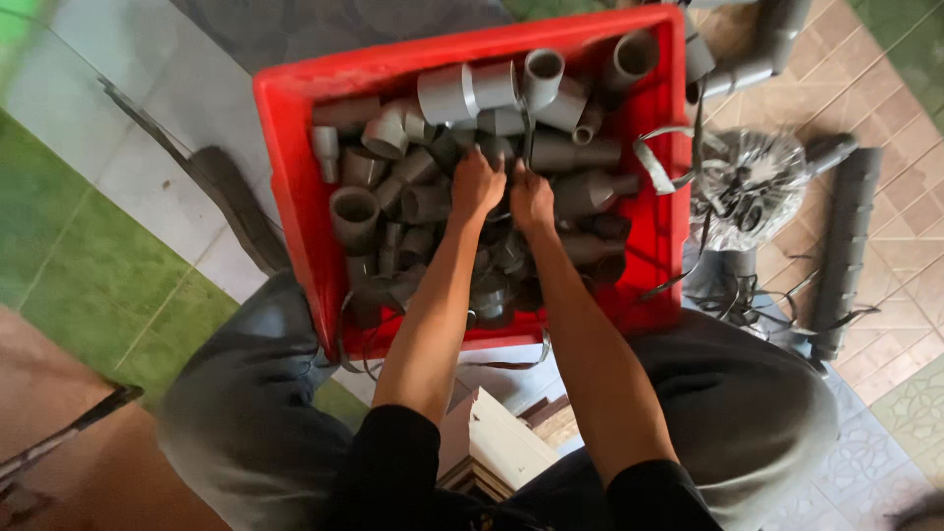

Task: The person sits on the floor and bundles gray PVC pipe fittings using a gray strap. They pick up several fittings from a red crate, arrange them in their hands, and wrap the strap around the group to secure them together.

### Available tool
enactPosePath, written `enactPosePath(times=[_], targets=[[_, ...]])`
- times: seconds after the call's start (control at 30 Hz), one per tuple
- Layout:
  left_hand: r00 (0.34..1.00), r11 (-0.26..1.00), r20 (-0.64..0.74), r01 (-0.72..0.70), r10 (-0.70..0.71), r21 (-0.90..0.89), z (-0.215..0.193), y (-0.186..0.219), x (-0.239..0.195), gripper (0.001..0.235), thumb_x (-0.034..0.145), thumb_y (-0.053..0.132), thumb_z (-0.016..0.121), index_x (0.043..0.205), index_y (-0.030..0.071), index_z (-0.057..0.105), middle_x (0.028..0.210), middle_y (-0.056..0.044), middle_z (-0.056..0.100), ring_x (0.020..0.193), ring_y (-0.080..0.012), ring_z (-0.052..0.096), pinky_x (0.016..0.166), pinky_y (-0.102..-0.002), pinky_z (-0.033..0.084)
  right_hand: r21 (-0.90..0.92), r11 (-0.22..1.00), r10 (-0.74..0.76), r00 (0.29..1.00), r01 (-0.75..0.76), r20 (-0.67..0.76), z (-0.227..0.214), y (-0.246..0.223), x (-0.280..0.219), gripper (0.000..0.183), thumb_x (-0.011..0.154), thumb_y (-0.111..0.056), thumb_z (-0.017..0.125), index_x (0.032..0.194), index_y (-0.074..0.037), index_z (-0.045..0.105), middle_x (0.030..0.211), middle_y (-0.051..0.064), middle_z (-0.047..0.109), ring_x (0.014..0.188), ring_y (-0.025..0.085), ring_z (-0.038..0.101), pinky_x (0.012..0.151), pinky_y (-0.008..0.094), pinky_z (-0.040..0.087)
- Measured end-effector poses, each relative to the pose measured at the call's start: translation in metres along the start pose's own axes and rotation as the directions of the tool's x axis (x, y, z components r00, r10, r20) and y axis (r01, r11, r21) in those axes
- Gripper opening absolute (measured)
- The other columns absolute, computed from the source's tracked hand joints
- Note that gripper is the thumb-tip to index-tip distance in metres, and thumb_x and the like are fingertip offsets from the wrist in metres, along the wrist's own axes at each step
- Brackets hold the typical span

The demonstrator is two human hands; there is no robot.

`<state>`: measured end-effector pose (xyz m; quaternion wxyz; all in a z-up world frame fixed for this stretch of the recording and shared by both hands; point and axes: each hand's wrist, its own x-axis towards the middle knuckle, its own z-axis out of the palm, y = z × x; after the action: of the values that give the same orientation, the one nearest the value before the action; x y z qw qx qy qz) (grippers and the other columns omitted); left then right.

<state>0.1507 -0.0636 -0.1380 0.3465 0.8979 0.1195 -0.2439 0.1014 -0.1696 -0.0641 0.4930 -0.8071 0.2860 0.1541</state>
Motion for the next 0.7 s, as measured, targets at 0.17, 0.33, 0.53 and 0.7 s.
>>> enactPosePath(times=[0.17,0.33,0.53,0.7], targets=[[0.999,0.987,0.035,0.033,-0.039,0.159,-0.005,0.002,-0.004,0.071,0.097,0.056,0.047,0.139,-0.001,0.042,0.108,-0.032,0.066,0.102,-0.0476,0.068,0.085,-0.056,0.057,0.003,1.000,0.010,0.998,-0.010,0.055,0.030,0.028,0.045,0.059,0.101,-0.048,0.041,0.102,0.001,0.073,0.095,0.026,0.071,0.103,0.048,0.063,0.093,0.057,0.046],[1.000,0.994,-0.012,-0.003,0.004,0.108,-0.001,0.001,0.000,0.071,0.090,0.055,0.058,0.134,0.000,0.046,0.105,-0.033,0.067,0.100,-0.0475,0.069,0.083,-0.055,0.059,0.054,0.998,0.018,0.998,-0.021,0.055,0.010,0.011,0.020,0.058,0.100,-0.053,0.041,0.094,-0.006,0.074,0.091,0.018,0.072,0.102,0.040,0.066,0.090,0.054,0.045],[0.987,0.987,0.013,-0.162,0.163,-0.013,-0.059,0.008,-0.042,0.078,0.077,0.047,0.075,0.135,0.000,0.051,0.117,-0.031,0.065,0.110,-0.0460,0.065,0.093,-0.055,0.055,0.145,0.989,0.007,1.000,-0.008,0.005,0.001,0.022,-0.011,0.067,0.101,-0.057,0.037,0.100,0.000,0.072,0.099,0.023,0.070,0.108,0.041,0.063,0.093,0.052,0.045],[0.944,0.936,0.108,-0.286,0.312,-0.205,-0.124,0.029,-0.105,0.072,0.069,0.044,0.085,0.130,0.011,0.062,0.127,-0.022,0.064,0.121,-0.0434,0.057,0.105,-0.053,0.048,0.280,0.957,0.083,0.996,-0.076,-0.013,-0.027,-0.016,-0.061,0.068,0.102,-0.052,0.038,0.119,0.007,0.067,0.124,0.031,0.063,0.127,0.045,0.053,0.107,0.055,0.038]])
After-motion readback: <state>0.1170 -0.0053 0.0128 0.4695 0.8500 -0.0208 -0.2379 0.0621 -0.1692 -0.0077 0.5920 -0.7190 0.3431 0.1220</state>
